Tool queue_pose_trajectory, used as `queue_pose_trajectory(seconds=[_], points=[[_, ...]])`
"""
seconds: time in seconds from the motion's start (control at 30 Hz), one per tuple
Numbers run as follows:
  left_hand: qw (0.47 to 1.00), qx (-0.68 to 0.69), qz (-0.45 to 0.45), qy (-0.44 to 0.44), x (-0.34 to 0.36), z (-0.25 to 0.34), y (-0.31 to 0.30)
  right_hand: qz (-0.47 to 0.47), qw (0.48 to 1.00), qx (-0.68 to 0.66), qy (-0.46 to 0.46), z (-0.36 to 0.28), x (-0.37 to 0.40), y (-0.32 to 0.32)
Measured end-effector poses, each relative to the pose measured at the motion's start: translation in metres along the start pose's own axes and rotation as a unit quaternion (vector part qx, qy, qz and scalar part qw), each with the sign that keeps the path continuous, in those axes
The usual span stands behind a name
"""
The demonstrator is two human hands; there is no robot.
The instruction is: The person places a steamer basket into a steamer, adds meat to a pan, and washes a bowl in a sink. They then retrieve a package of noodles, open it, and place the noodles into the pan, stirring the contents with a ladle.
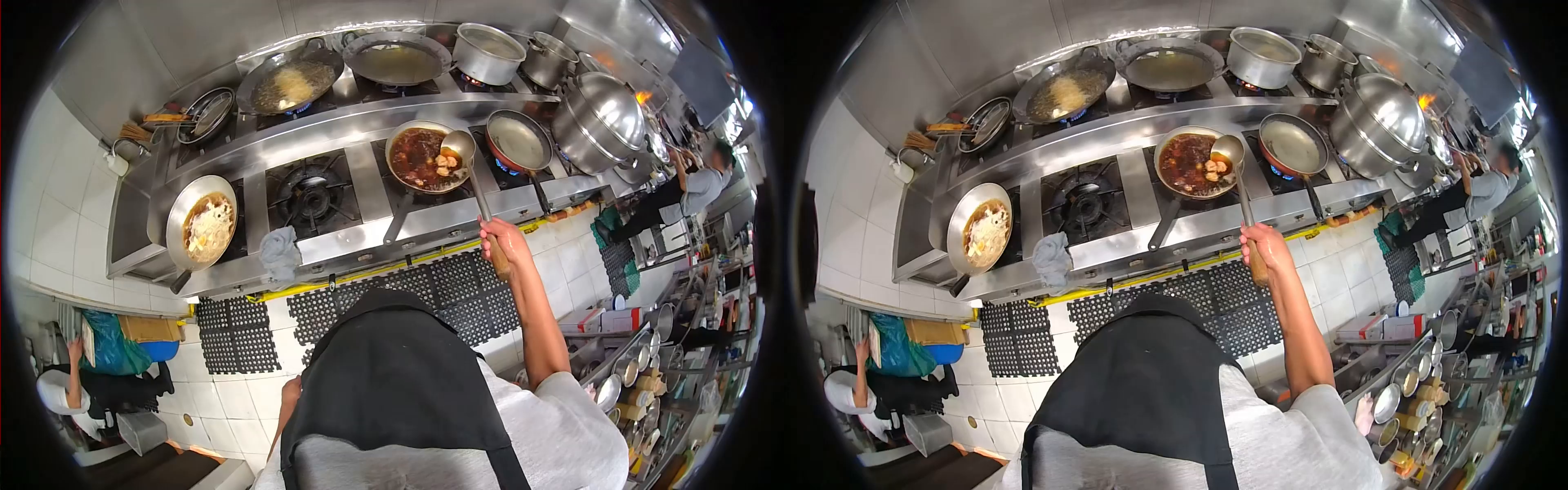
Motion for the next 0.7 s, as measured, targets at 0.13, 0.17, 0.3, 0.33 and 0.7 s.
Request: queue_pose_trajectory(seconds=[0.13,0.17,0.3,0.33,0.7], points=[[1.000,-0.025,0.009,-0.001,0.003,0.000,-0.006,0.009,0.995,0.077,-0.060,-0.003,-0.012,-0.012],[0.997,-0.071,0.016,0.028,0.002,0.006,-0.006,0.012,0.993,0.099,-0.065,-0.004,-0.012,-0.012],[0.977,-0.182,0.037,0.103,0.000,0.018,-0.010,0.031,0.979,0.175,-0.099,0.003,-0.025,-0.008],[0.973,-0.196,0.044,0.115,-0.001,0.023,-0.011,0.031,0.975,0.192,-0.109,0.009,-0.034,-0.007],[0.996,-0.069,0.051,0.018,0.031,0.032,-0.009,0.016,0.987,0.149,-0.065,0.048,-0.060,0.008]])
Point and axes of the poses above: each hand's wrist, its own x-axis away from the middle knuckle, its own y-axis out of the palm, z = x × y, the point moved 10 cm from there along -x, towards the middle knuckle, and after that the axes turned 1 degree about -y, right-handed, at the moved point
